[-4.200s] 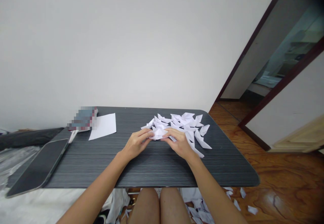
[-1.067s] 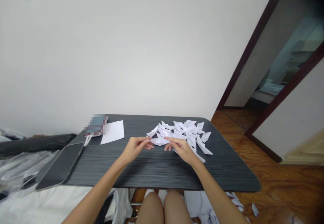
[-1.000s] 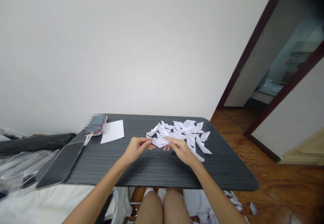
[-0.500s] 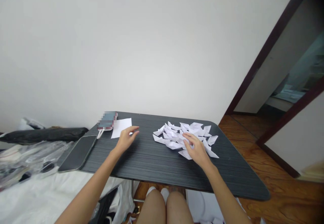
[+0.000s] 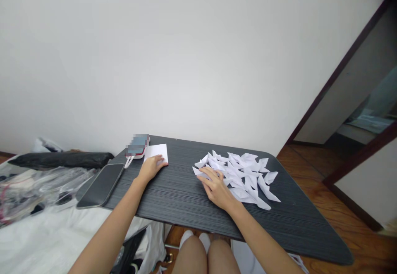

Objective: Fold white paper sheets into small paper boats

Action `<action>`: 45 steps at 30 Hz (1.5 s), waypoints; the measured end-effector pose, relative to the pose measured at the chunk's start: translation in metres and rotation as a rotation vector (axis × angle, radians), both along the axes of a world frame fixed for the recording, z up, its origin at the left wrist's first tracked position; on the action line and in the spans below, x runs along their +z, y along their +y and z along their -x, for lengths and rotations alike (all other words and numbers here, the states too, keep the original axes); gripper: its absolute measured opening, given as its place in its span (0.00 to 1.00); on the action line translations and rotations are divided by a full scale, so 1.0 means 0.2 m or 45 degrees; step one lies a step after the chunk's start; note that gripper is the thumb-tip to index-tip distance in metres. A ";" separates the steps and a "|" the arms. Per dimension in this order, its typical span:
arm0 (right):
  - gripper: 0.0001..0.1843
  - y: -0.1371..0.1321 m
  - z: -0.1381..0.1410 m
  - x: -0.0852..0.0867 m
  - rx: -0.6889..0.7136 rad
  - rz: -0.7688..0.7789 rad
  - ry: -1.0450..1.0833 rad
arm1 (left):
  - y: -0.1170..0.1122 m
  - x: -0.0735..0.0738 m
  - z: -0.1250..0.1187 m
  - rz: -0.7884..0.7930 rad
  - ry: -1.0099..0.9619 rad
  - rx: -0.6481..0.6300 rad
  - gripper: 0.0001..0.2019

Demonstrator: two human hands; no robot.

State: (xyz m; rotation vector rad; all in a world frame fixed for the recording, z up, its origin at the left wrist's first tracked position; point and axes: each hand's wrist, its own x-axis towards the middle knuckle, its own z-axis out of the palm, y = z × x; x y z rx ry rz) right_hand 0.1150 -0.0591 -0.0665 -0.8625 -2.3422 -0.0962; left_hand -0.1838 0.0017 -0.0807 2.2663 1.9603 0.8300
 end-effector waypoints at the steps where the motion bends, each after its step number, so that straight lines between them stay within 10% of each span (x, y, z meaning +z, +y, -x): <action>1: 0.18 0.01 -0.01 -0.01 -0.009 -0.009 0.026 | 0.00 0.00 0.01 0.004 -0.019 0.007 0.24; 17: 0.17 0.04 -0.12 -0.04 -0.257 -0.002 0.197 | -0.01 0.02 0.00 -0.129 -0.241 0.023 0.12; 24: 0.18 0.05 -0.11 -0.02 -0.319 -0.047 0.353 | -0.12 0.20 -0.12 -0.868 -0.402 0.260 0.10; 30: 0.19 0.04 -0.10 0.00 -0.086 0.164 0.579 | -0.29 0.44 -0.46 -0.127 -0.363 -0.438 0.11; 35: 0.23 0.01 -0.06 0.05 0.136 0.631 0.996 | -0.30 0.54 -0.66 0.383 -0.792 -0.871 0.13; 45: 0.07 0.25 -0.12 0.21 0.382 0.765 1.370 | 0.02 0.56 -0.80 0.345 -1.061 -0.864 0.10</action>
